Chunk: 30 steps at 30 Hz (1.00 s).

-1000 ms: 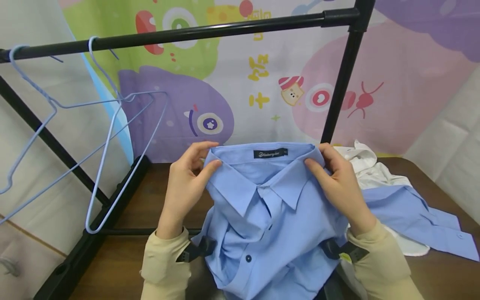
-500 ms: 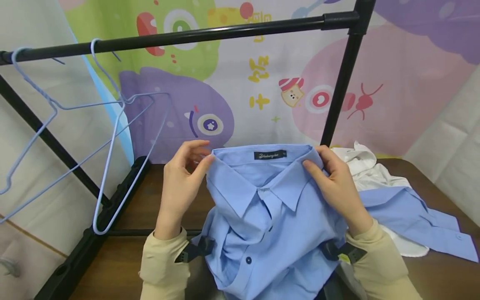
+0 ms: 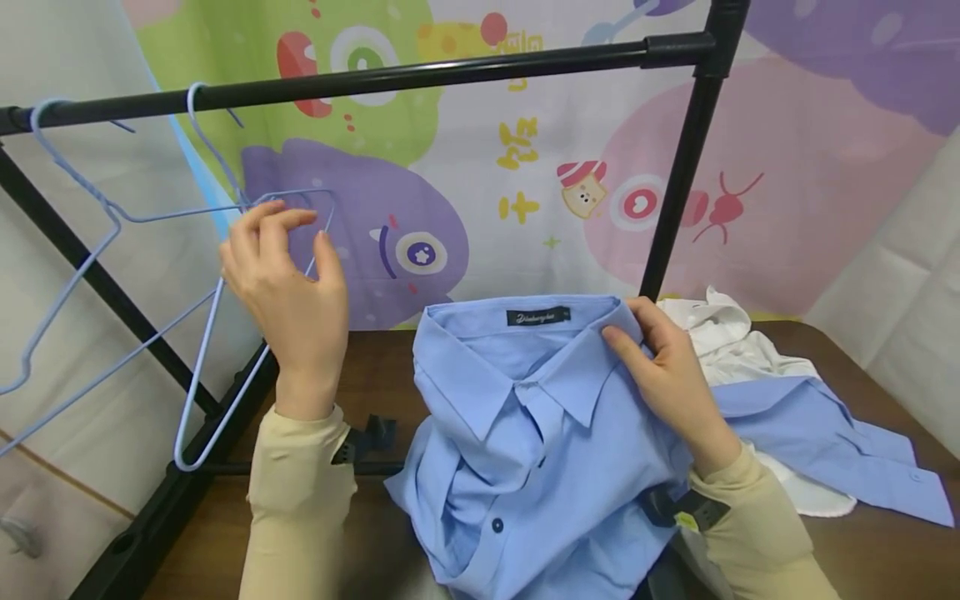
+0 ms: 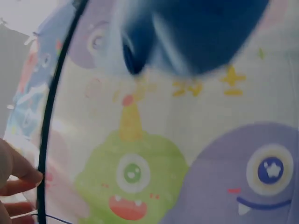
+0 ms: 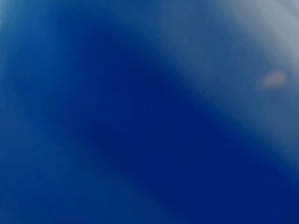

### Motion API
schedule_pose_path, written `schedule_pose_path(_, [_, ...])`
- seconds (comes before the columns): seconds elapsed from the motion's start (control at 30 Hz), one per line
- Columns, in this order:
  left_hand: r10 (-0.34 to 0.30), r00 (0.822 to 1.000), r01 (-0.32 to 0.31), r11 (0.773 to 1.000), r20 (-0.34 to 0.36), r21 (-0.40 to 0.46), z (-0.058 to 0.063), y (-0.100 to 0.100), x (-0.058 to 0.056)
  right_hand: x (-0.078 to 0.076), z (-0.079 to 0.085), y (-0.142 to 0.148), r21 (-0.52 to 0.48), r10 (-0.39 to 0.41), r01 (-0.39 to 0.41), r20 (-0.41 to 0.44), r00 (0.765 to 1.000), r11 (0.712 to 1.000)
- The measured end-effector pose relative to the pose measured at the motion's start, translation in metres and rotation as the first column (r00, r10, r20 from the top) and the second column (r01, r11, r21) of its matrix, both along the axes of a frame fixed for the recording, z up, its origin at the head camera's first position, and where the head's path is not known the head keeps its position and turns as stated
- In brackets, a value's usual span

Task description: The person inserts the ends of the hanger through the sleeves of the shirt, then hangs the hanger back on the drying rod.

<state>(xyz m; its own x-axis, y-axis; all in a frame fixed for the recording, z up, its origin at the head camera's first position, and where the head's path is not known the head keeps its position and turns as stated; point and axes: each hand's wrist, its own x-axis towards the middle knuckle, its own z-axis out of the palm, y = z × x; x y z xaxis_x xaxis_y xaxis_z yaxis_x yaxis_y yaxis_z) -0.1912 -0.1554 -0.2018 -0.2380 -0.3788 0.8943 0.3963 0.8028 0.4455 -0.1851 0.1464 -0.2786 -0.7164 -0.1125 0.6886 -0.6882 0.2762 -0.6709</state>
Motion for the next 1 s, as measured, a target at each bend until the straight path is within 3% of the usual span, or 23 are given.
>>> schedule_pose_path(0.17, [0.126, 0.992, -0.126, 0.992, -0.011, 0.025, 0.011, -0.008, -0.015, -0.001, -0.004, 0.0, 0.005, -0.011, 0.011, 0.022, 1.0, 1.0])
schedule_pose_path(0.27, [0.224, 0.973, -0.226, 0.973, 0.059, 0.045, 0.017, -0.011, -0.019, -0.003, -0.006, 0.0, 0.01, -0.013, 0.012, 0.032, 0.999, 1.0])
schedule_pose_path(0.4, [0.343, 0.903, -0.365, 0.93, 0.259, 0.043, 0.029, -0.016, -0.022, -0.007, -0.009, -0.001, 0.029, -0.022, 0.021, 0.033, 0.999, 0.999])
schedule_pose_path(0.5, [0.34, 0.86, -0.388, 0.92, 0.38, 0.057, 0.038, -0.02, -0.025, -0.009, -0.012, -0.002, 0.053, -0.028, 0.027, 0.035, 0.999, 0.998])
schedule_pose_path(0.57, [0.307, 0.858, -0.374, 0.923, 0.412, 0.091, 0.043, -0.024, -0.027, -0.011, -0.014, -0.002, 0.065, -0.03, 0.028, 0.032, 0.999, 0.998])
schedule_pose_path(0.67, [0.268, 0.87, -0.35, 0.927, 0.414, 0.135, 0.048, -0.029, -0.029, -0.013, -0.017, -0.002, 0.074, -0.027, 0.025, 0.019, 0.999, 0.997])
schedule_pose_path(1.0, [0.257, 0.869, -0.347, 0.926, 0.424, 0.15, 0.051, -0.041, -0.031, -0.016, -0.023, -0.001, 0.134, -0.059, 0.052, 0.047, 0.997, 0.99])
